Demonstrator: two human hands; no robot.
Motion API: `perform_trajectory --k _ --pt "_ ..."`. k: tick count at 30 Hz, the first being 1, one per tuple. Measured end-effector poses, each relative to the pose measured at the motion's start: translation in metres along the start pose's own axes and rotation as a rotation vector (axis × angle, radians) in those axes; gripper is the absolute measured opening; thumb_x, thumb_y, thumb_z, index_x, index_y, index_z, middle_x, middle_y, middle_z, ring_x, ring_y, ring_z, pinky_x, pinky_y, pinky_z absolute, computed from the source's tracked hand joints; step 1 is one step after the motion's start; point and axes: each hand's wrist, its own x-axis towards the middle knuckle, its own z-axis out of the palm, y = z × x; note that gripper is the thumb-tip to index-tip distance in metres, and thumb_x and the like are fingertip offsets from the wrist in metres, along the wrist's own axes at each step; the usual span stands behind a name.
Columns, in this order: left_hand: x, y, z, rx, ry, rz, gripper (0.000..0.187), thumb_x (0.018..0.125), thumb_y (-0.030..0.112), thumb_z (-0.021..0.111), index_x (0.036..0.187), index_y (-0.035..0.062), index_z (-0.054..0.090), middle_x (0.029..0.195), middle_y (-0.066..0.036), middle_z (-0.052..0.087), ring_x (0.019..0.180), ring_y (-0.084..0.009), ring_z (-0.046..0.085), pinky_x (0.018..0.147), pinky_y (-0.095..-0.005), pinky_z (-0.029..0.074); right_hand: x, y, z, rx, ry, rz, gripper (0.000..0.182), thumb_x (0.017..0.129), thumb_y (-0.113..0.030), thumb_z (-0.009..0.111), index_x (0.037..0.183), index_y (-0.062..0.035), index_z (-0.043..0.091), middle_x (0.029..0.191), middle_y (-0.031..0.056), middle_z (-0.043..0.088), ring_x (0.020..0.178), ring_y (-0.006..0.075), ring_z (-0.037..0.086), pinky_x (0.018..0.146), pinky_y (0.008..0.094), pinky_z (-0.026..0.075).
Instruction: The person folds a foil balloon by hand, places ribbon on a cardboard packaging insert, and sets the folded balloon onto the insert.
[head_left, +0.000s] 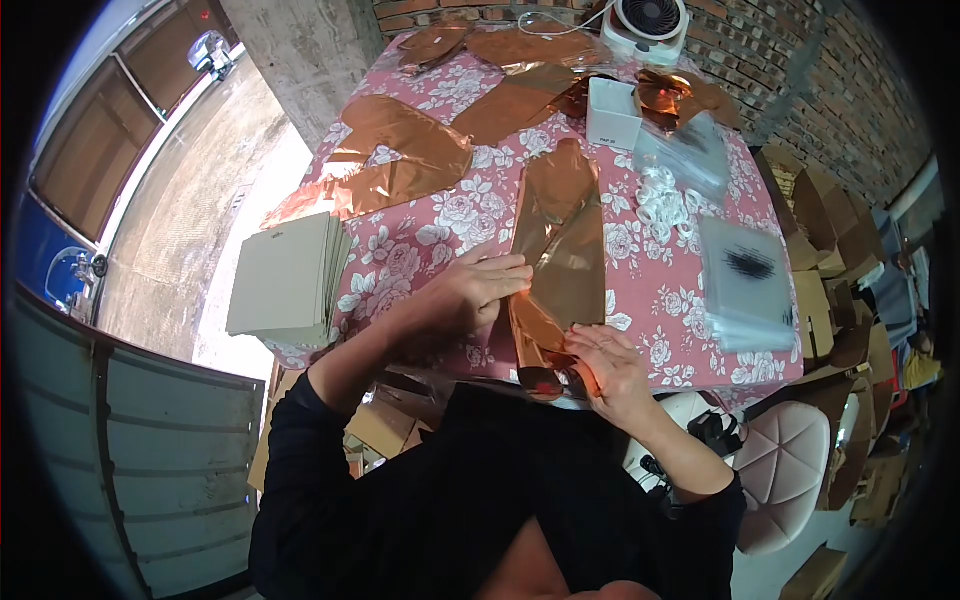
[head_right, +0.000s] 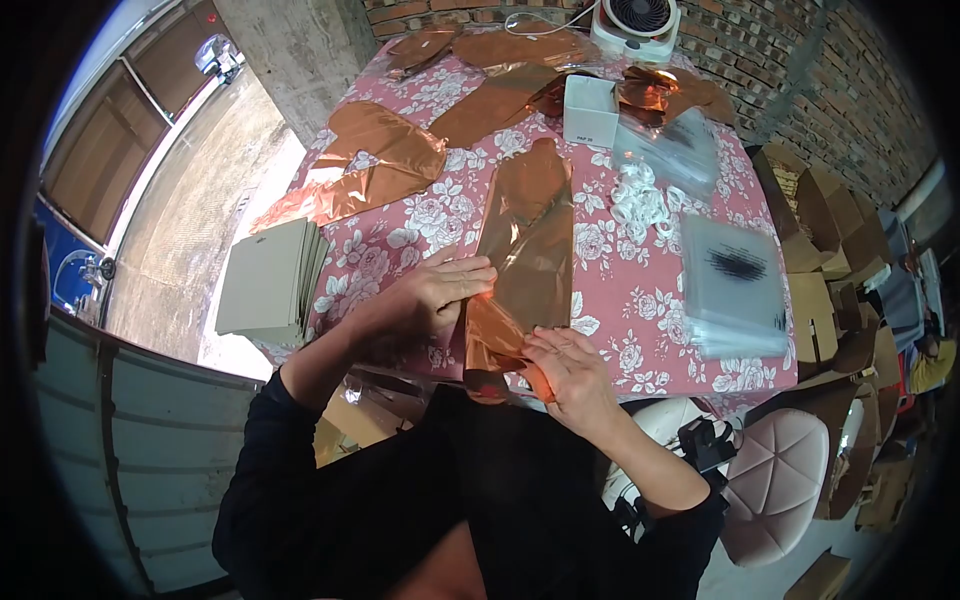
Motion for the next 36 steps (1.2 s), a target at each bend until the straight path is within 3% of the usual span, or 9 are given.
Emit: perform_trajectory --k 7,13,16,17,19,23,28,31,36 --pt "0.003 0.008 0.015 0.008 0.182 -0.045 0.029 0.076 0.0 0.069 0.105 -0.0027 0.068 0.115 -0.018 0.069 0.116 -0.0325 0.062 0.103 -0.0451 0.045 0.008 -0.004 -0.008 -0.028 -0.011 -0.032 0.033 0.072 -0.005 0.077 0.101 0.0046 0.066 0.107 0.0175 0.07 0.105 0.0309 0.067 0.093 0.0436 0.05" --pt "0.003 0.019 0.009 0.009 0.111 -0.118 0.032 0.076 0.008 0.071 0.104 -0.0051 0.064 0.116 -0.02 0.067 0.115 -0.0343 0.061 0.101 -0.0439 0.044 0.013 -0.008 -0.037 0.044 -0.118 -0.136 0.035 0.071 -0.014 0.081 0.099 0.0025 0.067 0.097 0.0162 0.069 0.095 0.0297 0.067 0.09 0.0422 0.051" --pt "-0.003 0.027 -0.002 -0.159 0.147 -0.153 0.039 0.072 0.013 0.077 0.104 -0.0019 0.062 0.117 -0.02 0.066 0.115 -0.035 0.062 0.101 -0.0447 0.044 -0.013 0.018 -0.059 0.195 -0.048 -0.089 0.036 0.071 -0.016 0.082 0.099 -0.0011 0.065 0.089 0.0124 0.065 0.082 0.0267 0.062 0.077 0.0392 0.047" --pt "-0.007 0.026 0.001 -0.162 0.143 -0.153 0.039 0.072 0.013 0.077 0.104 -0.0019 0.062 0.117 -0.02 0.066 0.115 -0.035 0.062 0.101 -0.0447 0.044 -0.011 0.017 -0.06 0.195 -0.047 -0.084 0.036 0.071 -0.016 0.082 0.099 -0.0011 0.065 0.089 0.0124 0.065 0.082 0.0267 0.062 0.077 0.0392 0.047" --pt "-0.017 0.024 0.011 -0.213 0.233 -0.17 0.03 0.075 0.012 0.076 0.094 0.0049 0.055 0.12 -0.017 0.066 0.116 -0.0383 0.061 0.104 -0.0475 0.042 -0.001 0.015 -0.061 -0.276 -0.029 0.07 0.039 0.074 -0.012 0.079 0.108 -0.002 0.062 0.097 0.0125 0.063 0.086 0.0287 0.06 0.077 0.0411 0.046" --pt "-0.026 0.026 0.014 -0.167 0.196 -0.138 0.041 0.066 0.016 0.083 0.098 0.0052 0.059 0.119 -0.016 0.066 0.116 -0.0345 0.061 0.104 -0.0483 0.042 0.021 0.011 -0.037 -0.206 -0.095 0.046 0.046 0.072 -0.004 0.073 0.115 -0.0008 0.059 0.106 0.0129 0.058 0.103 0.0322 0.056 0.085 0.0414 0.047" --pt "-0.032 0.039 0.01 -0.016 0.177 -0.105 0.033 0.068 0.011 0.079 0.092 0.0061 0.058 0.113 -0.012 0.066 0.118 -0.0307 0.059 0.1 -0.0483 0.043 0.024 0.013 -0.019 -0.257 -0.161 -0.19 0.022 0.075 -0.008 0.065 0.095 -0.0016 0.064 0.105 0.0111 0.062 0.102 0.0272 0.059 0.087 0.0378 0.048" --pt "-0.032 0.033 0.01 -0.036 0.258 -0.01 0.031 0.068 0.015 0.077 0.091 0.006 0.058 0.111 -0.011 0.065 0.109 -0.0331 0.059 0.095 -0.0478 0.044 0.024 0.015 -0.014 -0.252 -0.132 -0.213 0.019 0.074 -0.009 0.066 0.092 -0.002 0.065 0.1 0.0095 0.064 0.099 0.0264 0.06 0.085 0.0367 0.049" --pt "-0.034 0.035 0.009 -0.138 0.205 -0.106 0.026 0.064 0.009 0.077 0.085 0.0055 0.062 0.098 -0.008 0.064 0.093 -0.0305 0.058 0.086 -0.042 0.047 0.019 0.018 -0.01 -0.185 -0.121 -0.151 0.018 0.073 -0.008 0.068 0.09 -0.0031 0.066 0.097 0.0069 0.065 0.095 0.0255 0.06 0.08 0.0366 0.049"
